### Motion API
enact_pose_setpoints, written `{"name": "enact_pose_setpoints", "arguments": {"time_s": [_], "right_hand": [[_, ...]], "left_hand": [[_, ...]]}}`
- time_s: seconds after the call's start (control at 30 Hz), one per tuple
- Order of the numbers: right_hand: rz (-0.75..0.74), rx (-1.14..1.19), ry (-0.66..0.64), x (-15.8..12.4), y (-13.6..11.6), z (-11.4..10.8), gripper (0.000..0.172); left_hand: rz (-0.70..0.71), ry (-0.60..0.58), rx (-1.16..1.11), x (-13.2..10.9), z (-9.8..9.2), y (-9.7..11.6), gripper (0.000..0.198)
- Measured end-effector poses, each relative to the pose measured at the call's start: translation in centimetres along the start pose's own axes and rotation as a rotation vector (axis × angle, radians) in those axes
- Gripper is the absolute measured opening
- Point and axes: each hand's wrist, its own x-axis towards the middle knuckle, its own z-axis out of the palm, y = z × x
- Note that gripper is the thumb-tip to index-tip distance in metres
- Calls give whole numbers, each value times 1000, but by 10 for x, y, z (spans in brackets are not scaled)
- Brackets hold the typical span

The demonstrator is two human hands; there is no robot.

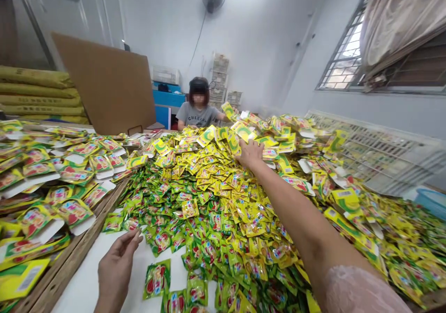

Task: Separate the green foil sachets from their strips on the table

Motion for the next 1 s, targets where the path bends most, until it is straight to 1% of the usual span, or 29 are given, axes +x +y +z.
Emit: {"name": "enact_pose_setpoints", "arguments": {"time_s": [0.1,0.2,0.27,0.33,0.4,0.43,0.5,0.53,0.57,0.6,0.63,0.67,0.7,0.77,0.8,0.83,0.87,0.9,0.93,0.97,1.0], "right_hand": [[8,63,34,1,-17,10,41],[52,171,62,8,-28,11,34],[55,236,126,9,-35,8,29],[-16,308,226,-2,-47,4,27],[-202,416,282,-33,-70,1,23],[-339,507,255,-56,-84,0,19],[-642,723,143,-111,-114,0,17],[-800,811,62,-139,-127,0,16],[-965,894,-34,-163,-137,0,15],[-1077,955,-146,-181,-144,0,17],[-1069,1015,-209,-193,-147,2,22],[-998,1045,-243,-198,-147,4,25],[-883,1037,-251,-197,-145,7,28],[-646,894,-228,-181,-137,16,35],[-602,774,-234,-171,-133,22,42],[-597,654,-257,-162,-130,27,49],[-620,551,-282,-156,-128,33,53],[-653,474,-306,-153,-127,38,50],[-682,426,-322,-153,-127,41,41],[-706,402,-321,-156,-128,44,33],[-728,392,-308,-160,-130,46,28]], "left_hand": [[-79,-103,-39,-9,4,5,40],[-128,-164,-106,-16,6,8,44],[-160,-199,-174,-18,6,14,45],[-259,-269,-287,-19,5,24,46],[-436,-390,-431,-20,4,35,45],[-536,-465,-499,-20,3,39,47],[-696,-590,-603,-20,2,45,50],[-742,-627,-637,-20,1,46,48],[-758,-647,-661,-20,1,45,43],[-747,-646,-677,-21,1,43,37],[-715,-629,-684,-21,1,41,32],[-669,-602,-682,-21,1,38,32],[-618,-567,-670,-22,2,36,36],[-530,-480,-627,-22,4,32,44],[-502,-440,-601,-22,5,31,47],[-479,-408,-578,-22,6,31,49],[-462,-379,-559,-22,7,31,49],[-446,-355,-541,-21,8,30,48],[-428,-334,-521,-21,8,30,47],[-402,-313,-501,-20,8,28,45],[-371,-290,-477,-19,8,27,43]]}}
